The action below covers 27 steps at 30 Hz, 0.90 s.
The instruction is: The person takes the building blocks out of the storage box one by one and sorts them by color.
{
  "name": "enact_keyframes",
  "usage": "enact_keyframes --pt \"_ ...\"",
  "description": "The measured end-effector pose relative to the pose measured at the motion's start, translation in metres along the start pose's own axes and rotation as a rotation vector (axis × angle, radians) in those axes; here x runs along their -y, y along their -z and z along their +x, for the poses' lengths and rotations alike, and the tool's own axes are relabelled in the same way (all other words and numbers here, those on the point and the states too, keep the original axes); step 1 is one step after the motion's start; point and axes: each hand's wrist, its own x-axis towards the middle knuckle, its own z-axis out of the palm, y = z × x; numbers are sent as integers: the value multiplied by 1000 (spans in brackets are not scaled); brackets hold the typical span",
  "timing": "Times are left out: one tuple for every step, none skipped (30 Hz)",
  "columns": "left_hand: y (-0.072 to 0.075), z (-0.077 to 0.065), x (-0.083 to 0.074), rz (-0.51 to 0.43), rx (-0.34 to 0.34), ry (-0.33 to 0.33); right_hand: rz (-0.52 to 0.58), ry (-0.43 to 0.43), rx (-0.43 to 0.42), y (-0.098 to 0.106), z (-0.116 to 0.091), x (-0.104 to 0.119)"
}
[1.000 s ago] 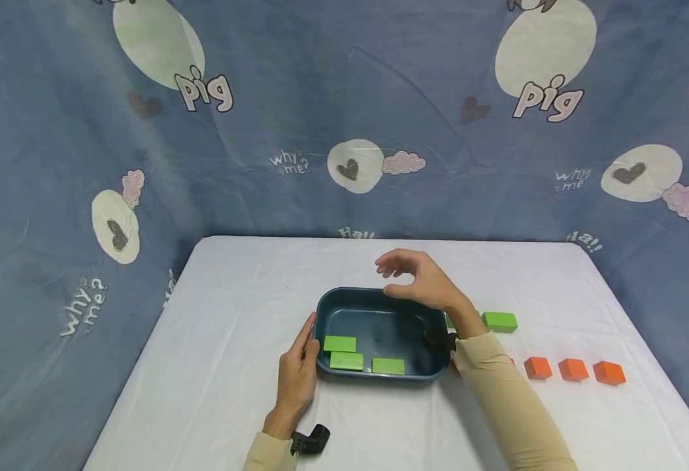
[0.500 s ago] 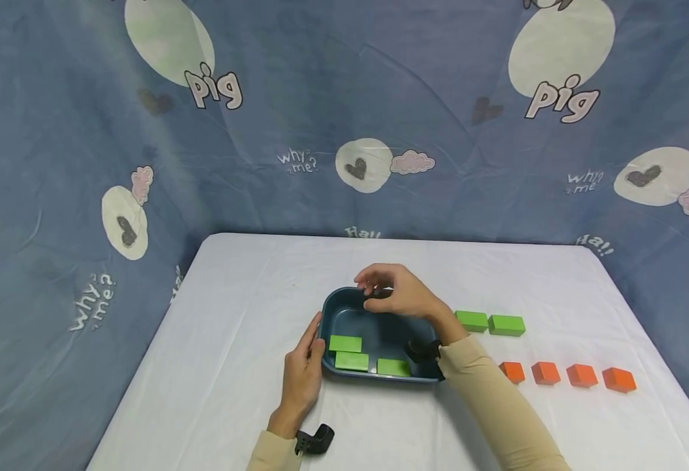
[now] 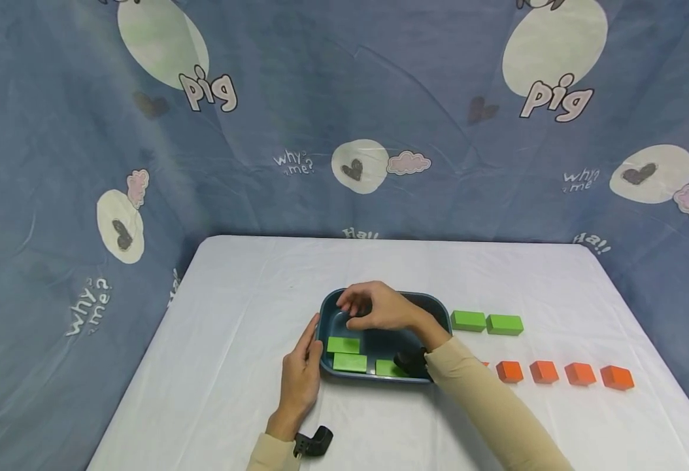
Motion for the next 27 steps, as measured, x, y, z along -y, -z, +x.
enact_keyframes --pt "0 0 0 -5 1 0 -11 -14 17 -2 1 0" --pt "0 0 0 -10 5 0 -26 -28 38 -5 2 -1" --pt "0 0 0 -14 9 4 -44 -44 60 -7 3 -1" --pt "0 0 0 -18 11 9 -63 -55 82 -9 3 -2" --pt "0 0 0 -20 12 11 -83 -66 102 -11 4 -2" --pt "0 0 0 -21 13 12 -104 -76 119 -13 5 -3" --pt "0 -1 0 -19 14 11 -127 -83 134 -14 5 -3" --pt "0 -1 1 -16 12 8 -145 -87 145 -15 5 -3" --pt "0 0 1 -13 9 6 -160 -89 154 -16 6 -3" --pt "0 0 1 -11 7 0 -169 -94 163 -16 6 -4" --pt "0 0 1 -11 4 -8 -176 -98 174 -17 7 -4" --pt "0 0 2 -13 4 -11 -180 -102 185 -17 7 -5" --pt "1 0 2 -16 3 -14 -182 -106 197 -17 7 -5" --pt "1 0 2 -20 3 -16 -182 -109 208 -18 7 -5" --pt "1 0 1 -24 3 -18 -181 -110 220 -18 7 -5" --pt "1 0 1 -26 2 -20 -179 -110 228 -18 7 -5" --pt "1 0 1 -28 1 -21 -180 -109 236 -19 7 -5" --pt "2 0 1 -31 1 -17 -185 -107 239 -19 7 -5" --pt "2 0 1 -32 0 -19 -186 -105 242 -19 7 -5" --pt "2 0 0 -31 0 -20 -187 -103 244 -19 7 -6" --pt "2 0 1 -31 0 -20 -191 -103 244 -20 7 -6" --pt "2 0 1 -32 -1 -22 -192 -107 242 -20 7 -7" --pt "2 0 1 -33 0 -24 -192 -110 241 -20 7 -7" --pt "2 0 1 -34 0 -27 -193 -113 239 -20 7 -8" --pt "1 0 1 -35 1 -30 -192 -115 238 -19 7 -8" --pt "1 0 1 -35 2 -32 -195 -116 236 -19 6 -9" --pt "1 0 1 -37 3 -32 -198 -117 235 -19 6 -9"
